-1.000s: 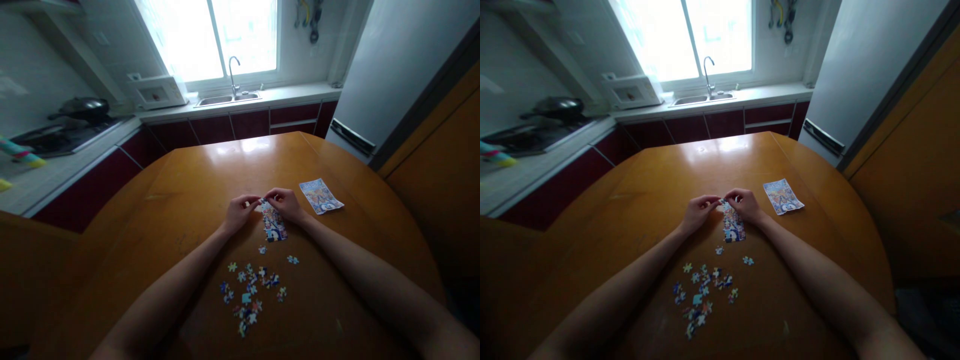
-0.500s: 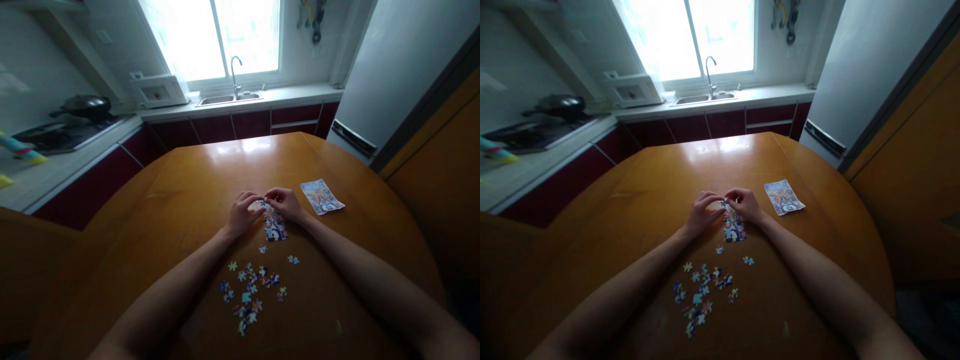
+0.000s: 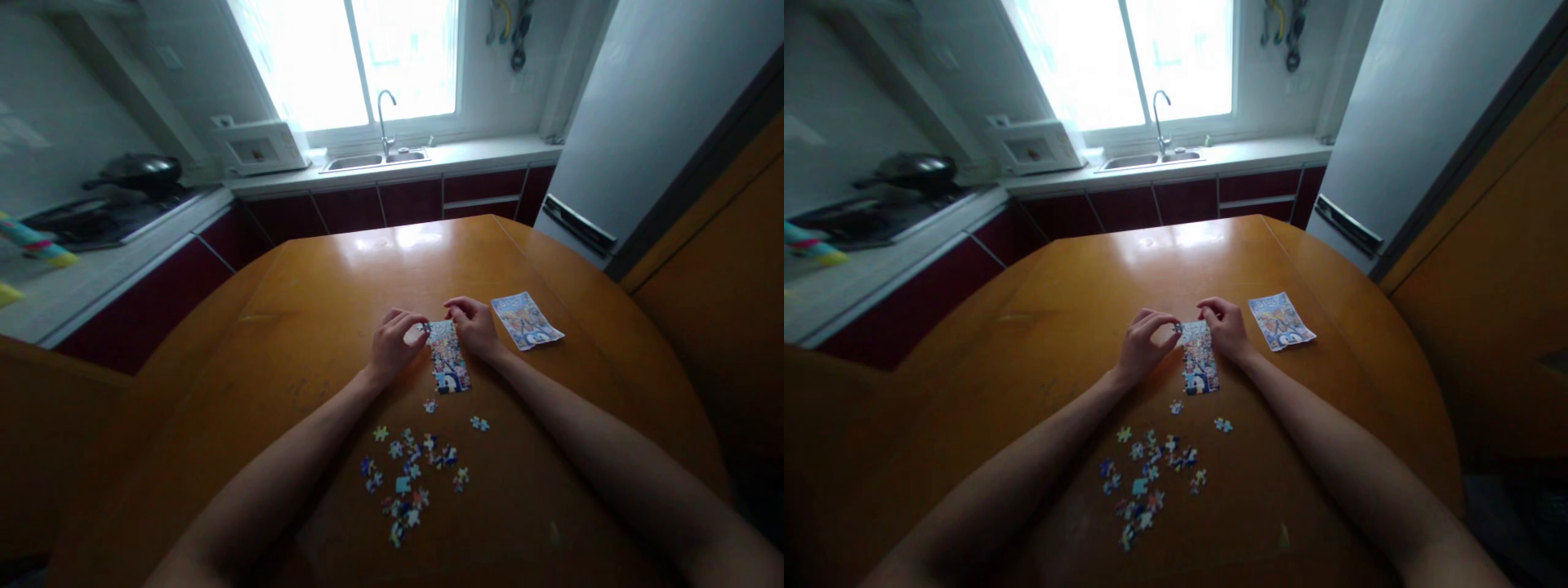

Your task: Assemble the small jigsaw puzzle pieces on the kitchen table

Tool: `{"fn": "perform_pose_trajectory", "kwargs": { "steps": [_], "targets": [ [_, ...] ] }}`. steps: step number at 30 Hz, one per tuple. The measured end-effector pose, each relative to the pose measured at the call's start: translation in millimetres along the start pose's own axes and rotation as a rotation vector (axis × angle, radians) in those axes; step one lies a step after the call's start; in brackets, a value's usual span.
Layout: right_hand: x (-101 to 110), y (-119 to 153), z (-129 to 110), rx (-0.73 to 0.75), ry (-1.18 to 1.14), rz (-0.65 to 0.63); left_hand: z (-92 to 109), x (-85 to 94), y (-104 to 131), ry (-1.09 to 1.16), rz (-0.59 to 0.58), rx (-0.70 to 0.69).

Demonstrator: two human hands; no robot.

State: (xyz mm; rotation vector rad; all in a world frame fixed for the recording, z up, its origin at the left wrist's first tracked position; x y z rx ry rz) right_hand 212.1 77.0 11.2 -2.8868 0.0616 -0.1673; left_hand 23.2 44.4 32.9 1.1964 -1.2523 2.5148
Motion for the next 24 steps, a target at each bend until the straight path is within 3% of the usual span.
{"fn": "perform_pose_trajectory", "kwargs": {
  "steps": [7, 13, 24],
  "targets": [
    [3, -1, 0, 0.009, 0.049, 0.051, -33, 14.7, -1, 0.037, 0.138, 0.186],
    [2, 0, 2, 0.029, 0.081, 0.059, -23, 8.5, -3, 0.085, 0.054, 0.059],
    [-3, 1, 6, 0.059, 0.209, -0.009, -24, 4.2, 0, 0.047, 0.061, 0.026]
  ]
}}
Point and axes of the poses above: each hand's wrist, its own y-axis away from the middle knuckle, its own x-axis out of the back of the hand, z = x × y, the point moved 4 cm from there along -y, towards the middle knuckle, and after that the axes turned 6 degrees about -x, right-handed, at the moved point
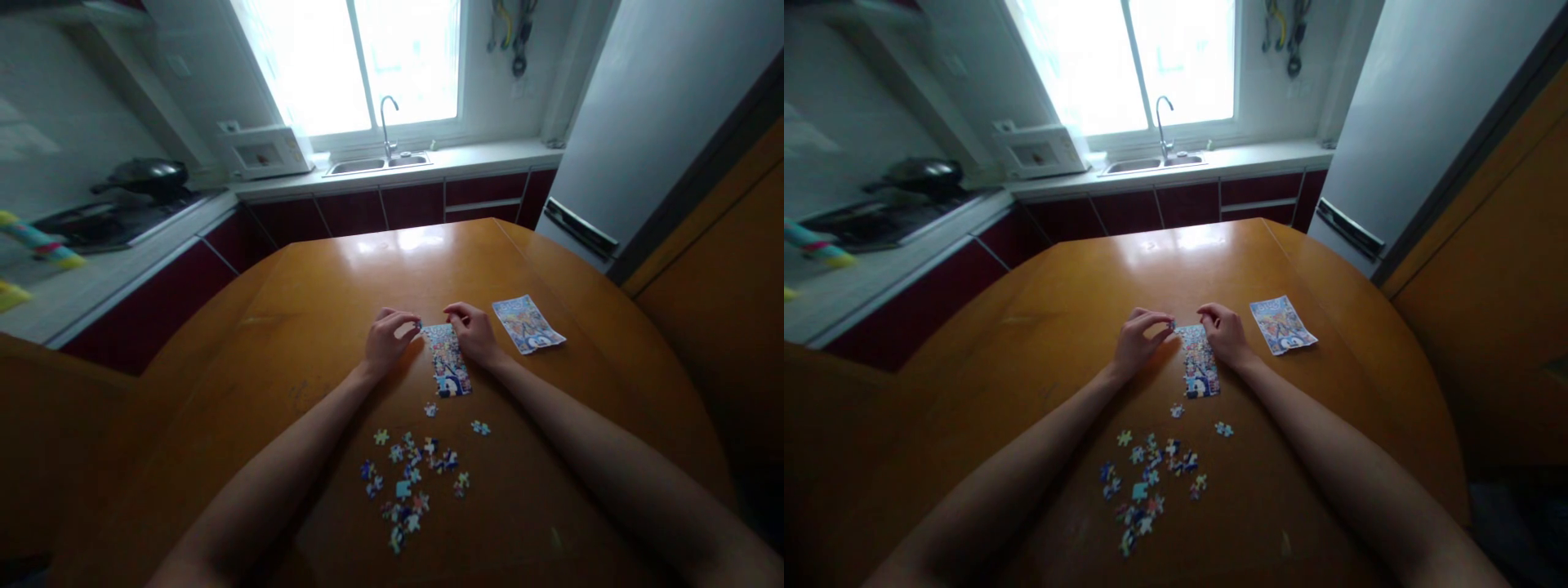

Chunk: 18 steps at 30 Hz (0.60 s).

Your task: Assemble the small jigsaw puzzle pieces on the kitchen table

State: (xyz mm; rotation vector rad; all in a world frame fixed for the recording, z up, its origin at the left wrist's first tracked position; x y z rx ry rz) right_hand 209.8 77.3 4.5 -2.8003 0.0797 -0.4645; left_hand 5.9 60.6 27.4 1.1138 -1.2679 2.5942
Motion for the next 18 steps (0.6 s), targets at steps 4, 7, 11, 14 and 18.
{"fn": "perform_pose_trajectory", "kwargs": {
  "steps": [4, 7, 11, 14, 18],
  "targets": [
    [-2, 1, -2, 0.026, 0.031, -0.034, -3, -2.3, 2, -0.025, 0.0, 0.023],
    [-2, 2, -5, 0.043, 0.053, -0.047, -3, -2.4, 2, -0.01, 0.012, 0.02],
    [-5, 4, -10, 0.106, 0.101, -0.105, 0, -1.7, 1, 0.006, 0.009, -0.013],
    [-8, 7, -15, 0.195, 0.146, -0.187, 3, -1.0, 0, -0.004, 0.006, -0.046],
    [-11, 9, -17, 0.266, 0.167, -0.255, 5, -1.4, 0, -0.024, -0.007, -0.095]
  ]
}}
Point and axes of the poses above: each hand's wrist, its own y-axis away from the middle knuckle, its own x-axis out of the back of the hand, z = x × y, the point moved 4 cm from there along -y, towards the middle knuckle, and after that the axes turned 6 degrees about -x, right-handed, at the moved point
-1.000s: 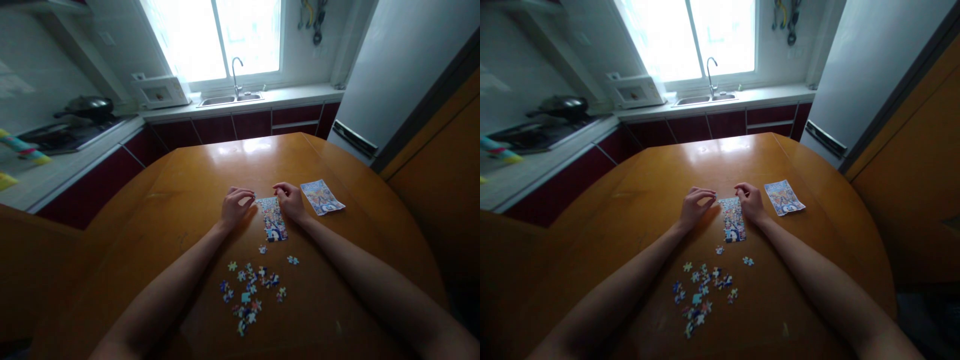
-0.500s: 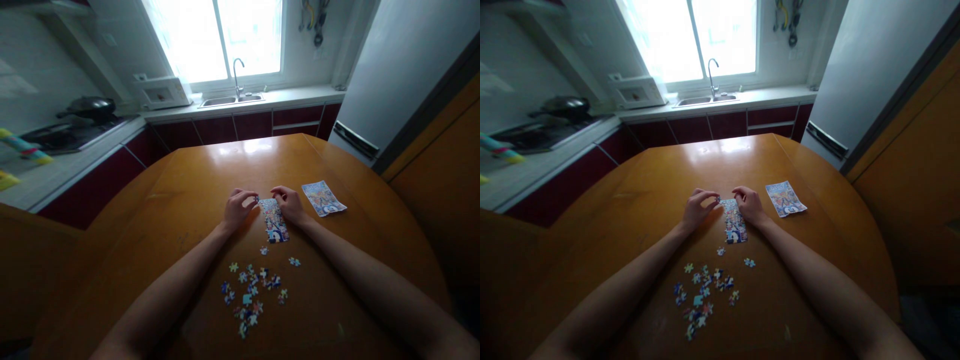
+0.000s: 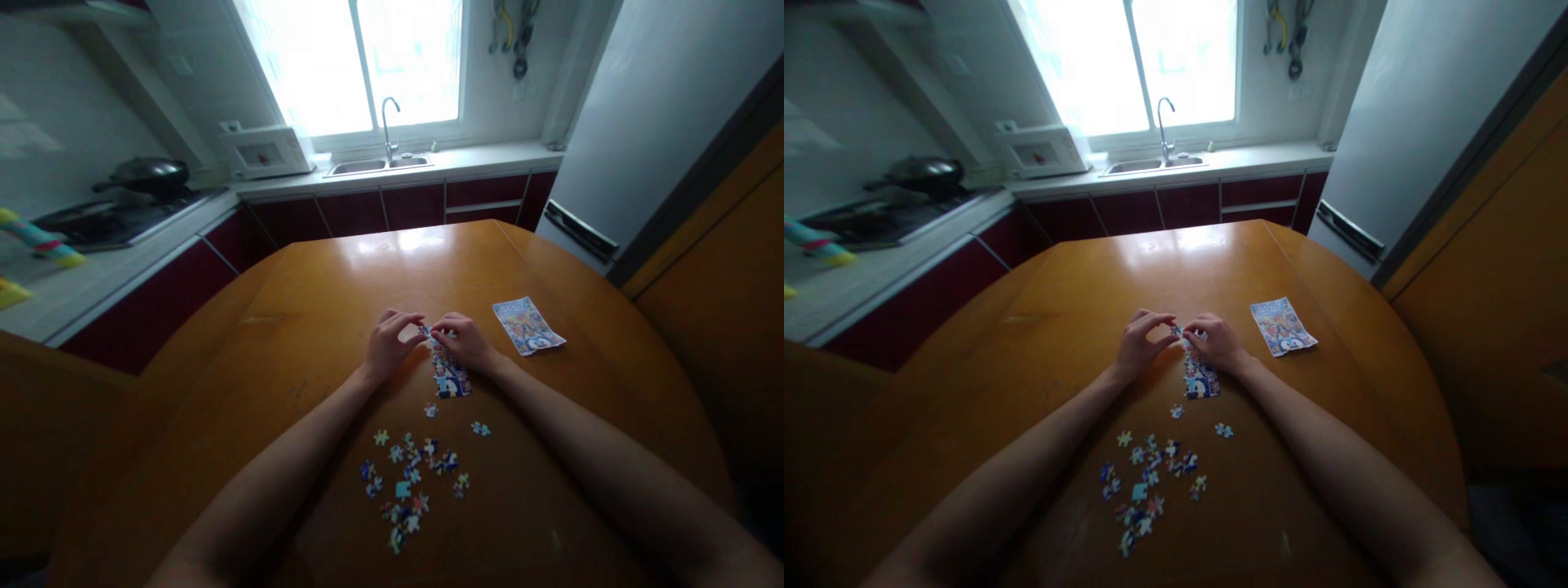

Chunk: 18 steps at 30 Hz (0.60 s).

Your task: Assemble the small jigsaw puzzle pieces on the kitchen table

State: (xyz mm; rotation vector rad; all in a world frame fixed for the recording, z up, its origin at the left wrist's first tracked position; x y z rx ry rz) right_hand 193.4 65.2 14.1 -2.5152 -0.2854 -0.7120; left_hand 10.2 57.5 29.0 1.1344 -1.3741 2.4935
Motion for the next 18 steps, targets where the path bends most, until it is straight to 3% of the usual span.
{"fn": "perform_pose_trajectory", "kwargs": {
  "steps": [9, 18],
  "targets": [
    [1, 0, -1, 0.036, -0.064, 0.012, 8, -2.8, 0, 0.014, -0.034, -0.07],
    [6, -1, 3, -0.082, -0.108, 0.07, 12, -4.3, -1, 0.075, -0.047, -0.075]
  ]
}}
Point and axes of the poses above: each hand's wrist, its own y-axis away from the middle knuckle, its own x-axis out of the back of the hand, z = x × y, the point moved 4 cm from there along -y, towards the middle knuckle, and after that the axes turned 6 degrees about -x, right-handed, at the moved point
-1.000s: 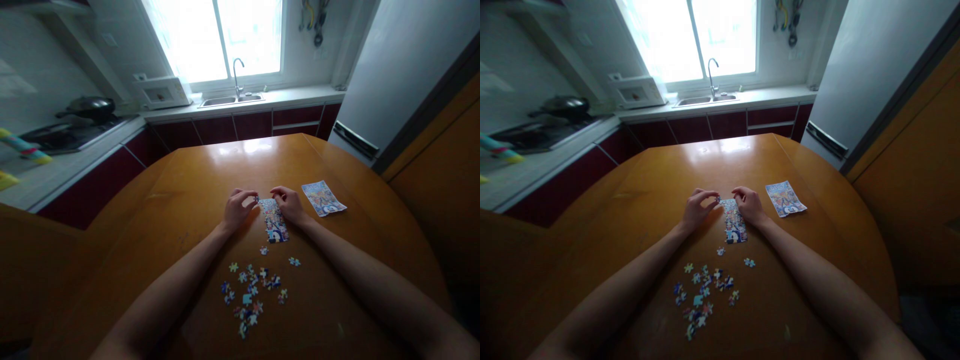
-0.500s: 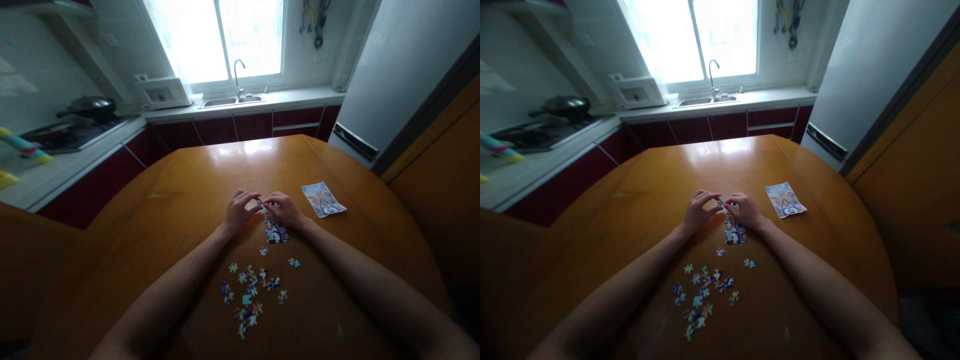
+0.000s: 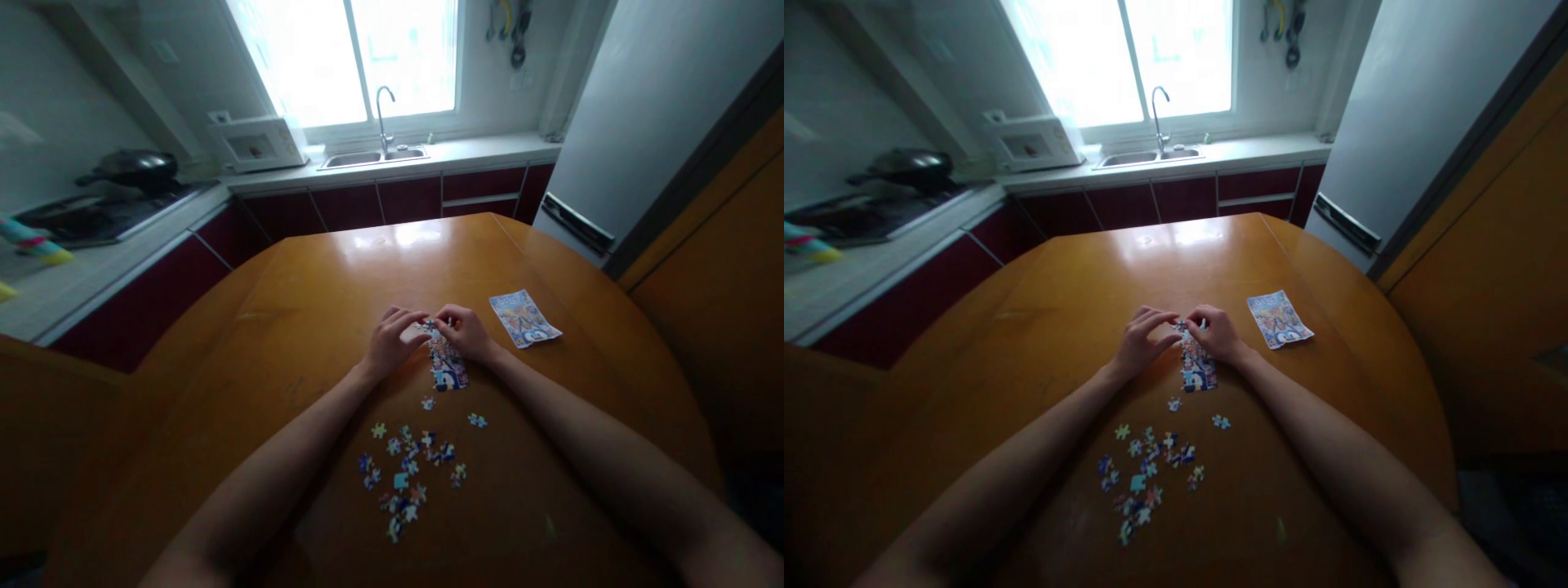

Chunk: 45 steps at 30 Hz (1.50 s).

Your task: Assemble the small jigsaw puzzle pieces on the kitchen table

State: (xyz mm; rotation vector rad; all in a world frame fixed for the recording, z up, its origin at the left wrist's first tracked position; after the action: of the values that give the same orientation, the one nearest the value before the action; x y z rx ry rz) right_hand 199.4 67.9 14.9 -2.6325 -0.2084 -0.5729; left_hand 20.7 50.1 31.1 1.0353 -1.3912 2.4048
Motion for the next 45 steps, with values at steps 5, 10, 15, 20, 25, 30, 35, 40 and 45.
{"fn": "perform_pose_trajectory", "kwargs": {
  "steps": [5, 10, 15, 20, 25, 30, 35, 40, 45],
  "targets": [
    [6, 0, -1, -0.059, -0.024, 0.069, -6, 3.9, 1, 0.025, 0.082, 0.154],
    [27, -5, -35, -0.091, -0.014, 0.09, -15, 4.5, 3, 0.039, 0.121, 0.261],
    [34, 20, -80, -0.16, 0.155, -0.294, -17, 2.9, 5, 0.054, 0.121, 0.26],
    [27, 93, -92, -0.214, 0.367, -0.764, -21, 0.2, 6, 0.085, 0.116, 0.274],
    [31, 138, -93, -0.231, 0.516, -0.851, -22, -1.9, 6, 0.1, 0.115, 0.278],
    [34, 144, -94, -0.239, 0.552, -0.833, -22, -1.7, 7, 0.101, 0.106, 0.282],
    [33, 143, -93, -0.225, 0.574, -0.825, -22, -1.7, 7, 0.104, 0.106, 0.29],
    [36, 136, -91, -0.198, 0.531, -0.798, -20, -2.2, 6, 0.104, 0.101, 0.245],
    [42, 97, -72, -0.244, 0.371, -0.605, -10, -4.5, 4, 0.108, 0.063, 0.109]
  ]
}}
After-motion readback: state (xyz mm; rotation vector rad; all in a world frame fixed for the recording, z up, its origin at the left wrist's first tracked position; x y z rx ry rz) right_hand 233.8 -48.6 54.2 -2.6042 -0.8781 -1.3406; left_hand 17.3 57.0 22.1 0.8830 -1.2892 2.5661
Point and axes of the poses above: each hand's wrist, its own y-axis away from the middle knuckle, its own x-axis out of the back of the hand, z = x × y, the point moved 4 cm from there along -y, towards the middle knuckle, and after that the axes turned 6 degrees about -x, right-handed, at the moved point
